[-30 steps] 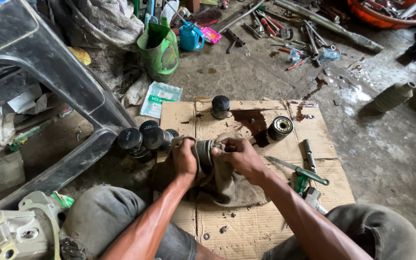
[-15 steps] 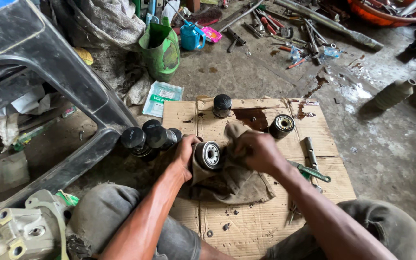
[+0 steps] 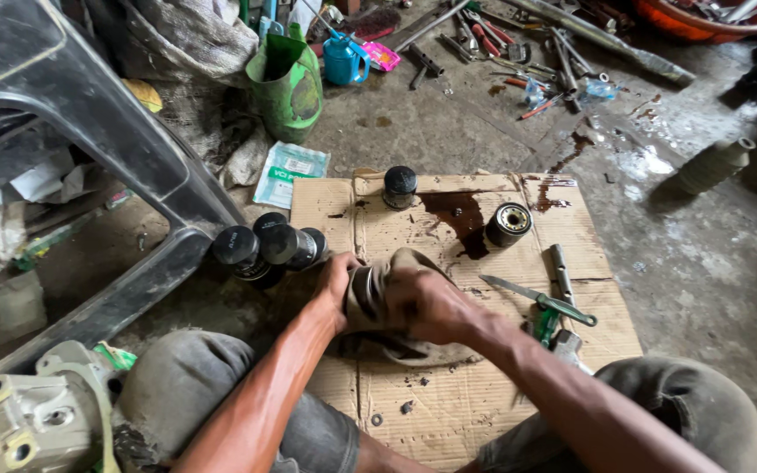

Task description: The person wipes several oil filters with a cloth by hand while sitting on a cardboard sheet on the floor, turning the filters to clean different sides.

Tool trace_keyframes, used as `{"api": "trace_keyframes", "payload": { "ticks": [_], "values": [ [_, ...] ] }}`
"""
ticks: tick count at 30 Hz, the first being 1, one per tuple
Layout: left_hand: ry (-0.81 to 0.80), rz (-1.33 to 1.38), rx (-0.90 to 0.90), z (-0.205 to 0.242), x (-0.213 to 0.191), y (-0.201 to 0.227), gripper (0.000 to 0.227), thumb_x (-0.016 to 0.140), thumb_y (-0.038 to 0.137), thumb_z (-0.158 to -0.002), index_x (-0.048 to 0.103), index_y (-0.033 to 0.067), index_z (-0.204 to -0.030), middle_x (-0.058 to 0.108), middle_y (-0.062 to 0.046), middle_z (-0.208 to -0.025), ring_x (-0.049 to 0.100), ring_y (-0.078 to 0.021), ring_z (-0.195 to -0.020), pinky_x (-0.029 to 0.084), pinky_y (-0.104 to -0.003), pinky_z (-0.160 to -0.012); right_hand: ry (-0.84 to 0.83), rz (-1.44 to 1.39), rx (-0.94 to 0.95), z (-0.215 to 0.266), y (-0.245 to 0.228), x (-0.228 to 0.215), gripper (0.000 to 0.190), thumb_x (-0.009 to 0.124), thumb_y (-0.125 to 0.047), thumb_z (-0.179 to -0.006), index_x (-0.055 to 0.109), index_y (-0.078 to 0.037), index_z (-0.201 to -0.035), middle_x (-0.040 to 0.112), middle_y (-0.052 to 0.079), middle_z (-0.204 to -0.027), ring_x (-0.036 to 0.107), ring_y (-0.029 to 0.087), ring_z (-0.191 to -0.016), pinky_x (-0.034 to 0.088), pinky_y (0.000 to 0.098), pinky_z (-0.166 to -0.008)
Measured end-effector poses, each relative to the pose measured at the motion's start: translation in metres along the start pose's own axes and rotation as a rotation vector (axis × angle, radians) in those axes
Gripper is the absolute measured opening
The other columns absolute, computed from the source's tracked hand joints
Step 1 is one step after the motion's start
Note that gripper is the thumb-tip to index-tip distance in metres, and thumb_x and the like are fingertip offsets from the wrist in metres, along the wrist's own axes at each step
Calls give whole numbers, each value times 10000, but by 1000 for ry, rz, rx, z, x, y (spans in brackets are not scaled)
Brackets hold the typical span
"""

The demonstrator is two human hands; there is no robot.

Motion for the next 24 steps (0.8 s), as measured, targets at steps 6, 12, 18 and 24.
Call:
{"api": "trace_keyframes", "payload": {
  "ticks": [6, 12, 18, 24],
  "values": [
    [-81, -37, -94, 15, 9, 11, 193, 544, 327, -762, 591, 154, -694, 580, -13, -590, 551, -182, -460, 494, -362, -435, 91, 277, -25, 0, 52, -24, 166, 694, 35, -804, 778, -105, -834, 727, 81, -931, 688, 178, -793, 617, 293, -647],
    [-25, 25, 17, 22, 10, 16, 190, 532, 331, -763, 600, 154, -742, 622, -37, -687, 625, -205, -584, 562, -411, -546, 328, -621, 508, 4, 82, -34, 302, 748, 6, -840, 701, -101, -1118, 789, 108, -987, 728, 178, -830, 612, 347, -775],
    [-66, -14, -77, 23, 13, 8, 605, 335, 562, -950, 705, 83, -925, 699, -109, -830, 689, -242, -692, 616, -421, -673, 333, -730, 472, -1, 36, -14, 241, 592, -126, -985, 712, -128, -1194, 747, 184, -1146, 746, 277, -992, 666, 429, -868],
    [-384, -29, -183, 14, 13, -2, 495, 450, 491, -1039, 689, 58, -1023, 722, -125, -901, 715, -225, -686, 611, -398, -641, 118, 265, -280, -3, -13, -9, 478, 510, -391, -1068, 593, -129, -1458, 496, 218, -1491, 565, 465, -1294, 498, 590, -986]
  ]
}}
Point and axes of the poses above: each hand's wrist, its own z-axis away from the middle knuckle, its own x-axis out of the palm, y = z × x, the point moved 2 cm from there along -z, towards the middle knuckle
